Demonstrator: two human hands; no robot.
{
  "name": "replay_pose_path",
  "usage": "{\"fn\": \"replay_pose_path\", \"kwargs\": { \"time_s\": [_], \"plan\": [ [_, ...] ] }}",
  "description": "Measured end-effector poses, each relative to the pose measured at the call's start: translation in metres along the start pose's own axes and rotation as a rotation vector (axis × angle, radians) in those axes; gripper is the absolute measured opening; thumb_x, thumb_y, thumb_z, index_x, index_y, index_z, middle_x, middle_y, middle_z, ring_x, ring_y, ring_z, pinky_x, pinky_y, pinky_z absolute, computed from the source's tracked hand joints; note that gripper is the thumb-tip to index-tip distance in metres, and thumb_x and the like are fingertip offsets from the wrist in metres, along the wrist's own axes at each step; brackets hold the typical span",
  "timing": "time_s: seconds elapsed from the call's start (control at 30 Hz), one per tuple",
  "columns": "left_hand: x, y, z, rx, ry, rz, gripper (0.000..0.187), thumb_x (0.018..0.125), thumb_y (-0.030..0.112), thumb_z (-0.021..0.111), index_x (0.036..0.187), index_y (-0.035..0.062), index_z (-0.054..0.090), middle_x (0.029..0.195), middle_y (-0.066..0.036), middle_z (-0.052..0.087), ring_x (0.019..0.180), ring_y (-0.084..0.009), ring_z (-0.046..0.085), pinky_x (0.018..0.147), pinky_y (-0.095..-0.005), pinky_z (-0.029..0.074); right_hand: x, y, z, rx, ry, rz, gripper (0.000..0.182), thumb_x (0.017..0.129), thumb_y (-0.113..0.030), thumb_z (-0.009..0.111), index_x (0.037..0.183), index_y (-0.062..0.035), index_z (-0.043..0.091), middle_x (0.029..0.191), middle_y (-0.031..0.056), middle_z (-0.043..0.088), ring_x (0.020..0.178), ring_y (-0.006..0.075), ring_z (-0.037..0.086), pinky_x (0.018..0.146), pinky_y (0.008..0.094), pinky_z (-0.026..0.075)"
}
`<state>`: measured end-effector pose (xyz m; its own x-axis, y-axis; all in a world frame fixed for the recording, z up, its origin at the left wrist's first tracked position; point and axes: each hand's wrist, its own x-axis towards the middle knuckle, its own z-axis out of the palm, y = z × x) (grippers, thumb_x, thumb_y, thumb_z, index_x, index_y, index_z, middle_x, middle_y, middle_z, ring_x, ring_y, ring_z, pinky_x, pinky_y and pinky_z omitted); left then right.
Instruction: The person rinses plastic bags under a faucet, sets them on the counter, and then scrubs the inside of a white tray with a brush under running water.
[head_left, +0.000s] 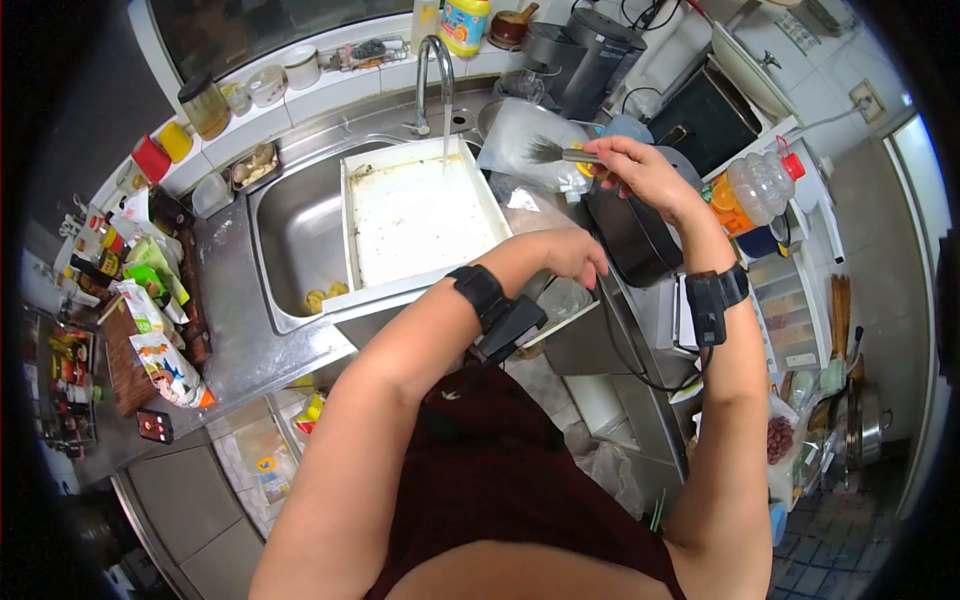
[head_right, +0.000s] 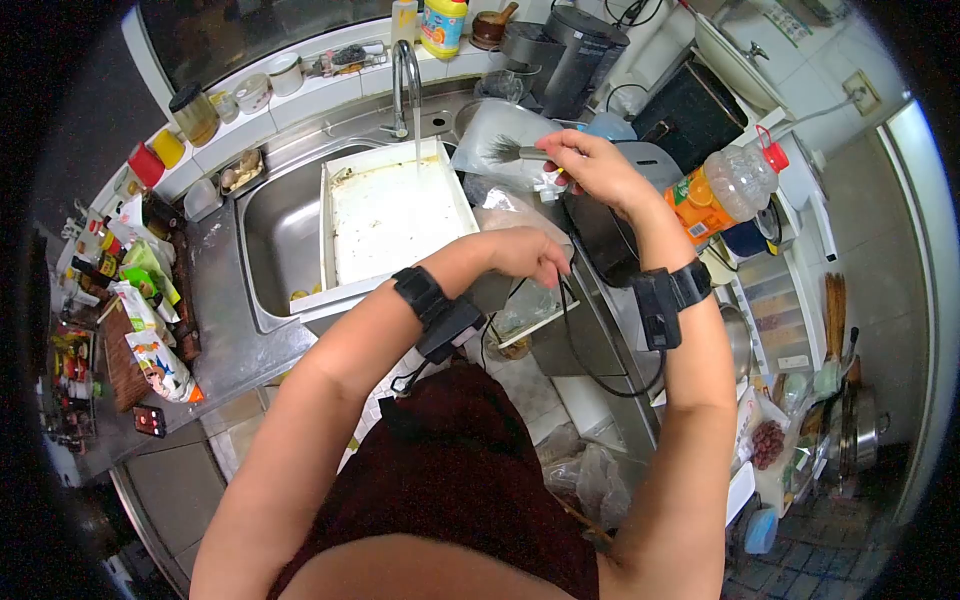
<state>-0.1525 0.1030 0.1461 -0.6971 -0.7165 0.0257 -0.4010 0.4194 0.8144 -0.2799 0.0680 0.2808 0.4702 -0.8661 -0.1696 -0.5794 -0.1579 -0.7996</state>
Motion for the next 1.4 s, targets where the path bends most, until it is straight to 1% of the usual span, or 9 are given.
{"fn": "replay_pose_path", "kwargs": {
  "time_s": [0.1,0.2,0.3,0.6,0.73,0.8,0.93,1.17,1.4],
  "plan": [
    [-0.018,-0.010,-0.009,-0.166,-0.061,0.122,0.024,0.082,0.004,0.054,0.105,0.0037,0.060,0.088,-0.006,0.067,0.083,-0.0128,0.062,0.074,-0.0261,0.048,-0.004,0.005,0.001,-0.015,-0.043,0.013,0.029,0.089,-0.022,0.049,0.113,-0.0093,0.056,0.091,-0.0023,0.059,0.073,0.0049,0.051,0.061,0.0183,0.039],
    [-0.043,-0.040,-0.029,-0.287,0.381,-0.069,0.023,0.083,0.012,0.056,0.105,0.0039,0.060,0.089,-0.010,0.066,0.084,-0.0177,0.063,0.075,-0.0283,0.047,0.009,0.017,0.011,0.001,-0.102,0.028,0.027,0.087,-0.020,0.051,0.110,-0.0099,0.058,0.087,-0.0031,0.058,0.072,0.0052,0.051,0.059,0.0189,0.040],
    [-0.087,-0.048,-0.059,0.091,0.529,-0.361,0.026,0.084,0.020,0.056,0.105,0.0041,0.060,0.090,-0.014,0.065,0.084,-0.0249,0.062,0.076,-0.0313,0.047,0.031,0.021,0.034,0.016,-0.154,0.043,0.024,0.085,-0.019,0.053,0.106,-0.0109,0.060,0.082,-0.0039,0.057,0.068,0.0065,0.051,0.057,0.0204,0.041],
    [-0.152,-0.080,-0.082,0.273,0.566,-0.835,0.031,0.086,0.029,0.053,0.103,0.0046,0.060,0.094,-0.019,0.063,0.090,-0.0334,0.060,0.079,-0.0386,0.046,0.157,0.059,0.123,-0.077,-0.595,-0.093,0.024,0.088,-0.016,0.053,0.109,-0.0084,0.061,0.084,-0.0032,0.059,0.066,0.0065,0.051,0.060,0.0225,0.044],
    [-0.150,-0.100,-0.093,0.277,0.433,-1.028,0.034,0.086,0.032,0.054,0.106,0.0056,0.059,0.097,-0.019,0.062,0.093,-0.0337,0.059,0.082,-0.0394,0.045,0.203,0.094,0.174,-0.414,-0.558,-0.402,0.034,0.080,-0.005,0.049,0.114,-0.0068,0.057,0.088,0.0113,0.063,0.068,0.0208,0.058,0.068,0.0308,0.048],
    [-0.146,-0.112,-0.100,0.217,0.425,-1.075,0.035,0.086,0.033,0.053,0.107,0.0057,0.059,0.098,-0.019,0.062,0.094,-0.0338,0.058,0.083,-0.0397,0.045,0.209,0.105,0.203,-0.489,-0.545,-0.578,0.037,0.074,-0.006,0.048,0.110,-0.0086,0.059,0.097,0.0229,0.059,0.085,0.0380,0.057,0.078,0.0433,0.045],
    [-0.148,-0.149,-0.104,0.187,0.412,-1.196,0.037,0.086,0.034,0.052,0.109,0.0062,0.058,0.102,-0.020,0.061,0.097,-0.0338,0.057,0.085,-0.0390,0.044,0.215,0.093,0.237,-0.551,-0.616,-0.522,0.031,0.081,-0.011,0.049,0.110,-0.0167,0.056,0.092,0.0182,0.060,0.086,0.0354,0.058,0.074,0.0432,0.046],
    [-0.162,-0.163,-0.095,0.116,0.331,-1.265,0.041,0.085,0.035,0.051,0.111,0.0039,0.056,0.109,-0.019,0.059,0.102,-0.0335,0.055,0.088,-0.0393,0.043,0.289,0.075,0.295,-0.751,-0.358,-0.429,0.028,0.085,-0.010,0.043,0.110,-0.0131,0.056,0.098,0.0163,0.061,0.089,0.0315,0.061,0.074,0.0403,0.050],
    [-0.156,-0.157,-0.102,0.021,0.375,-1.268,0.041,0.086,0.034,0.050,0.112,0.0036,0.055,0.108,-0.019,0.059,0.102,-0.0343,0.056,0.088,-0.0398,0.043,0.326,0.055,0.285,-0.872,-0.367,-0.204,0.025,0.084,-0.008,0.046,0.104,-0.0101,0.061,0.100,0.0138,0.064,0.094,0.0273,0.062,0.072,0.0374,0.052]
  ]
}}
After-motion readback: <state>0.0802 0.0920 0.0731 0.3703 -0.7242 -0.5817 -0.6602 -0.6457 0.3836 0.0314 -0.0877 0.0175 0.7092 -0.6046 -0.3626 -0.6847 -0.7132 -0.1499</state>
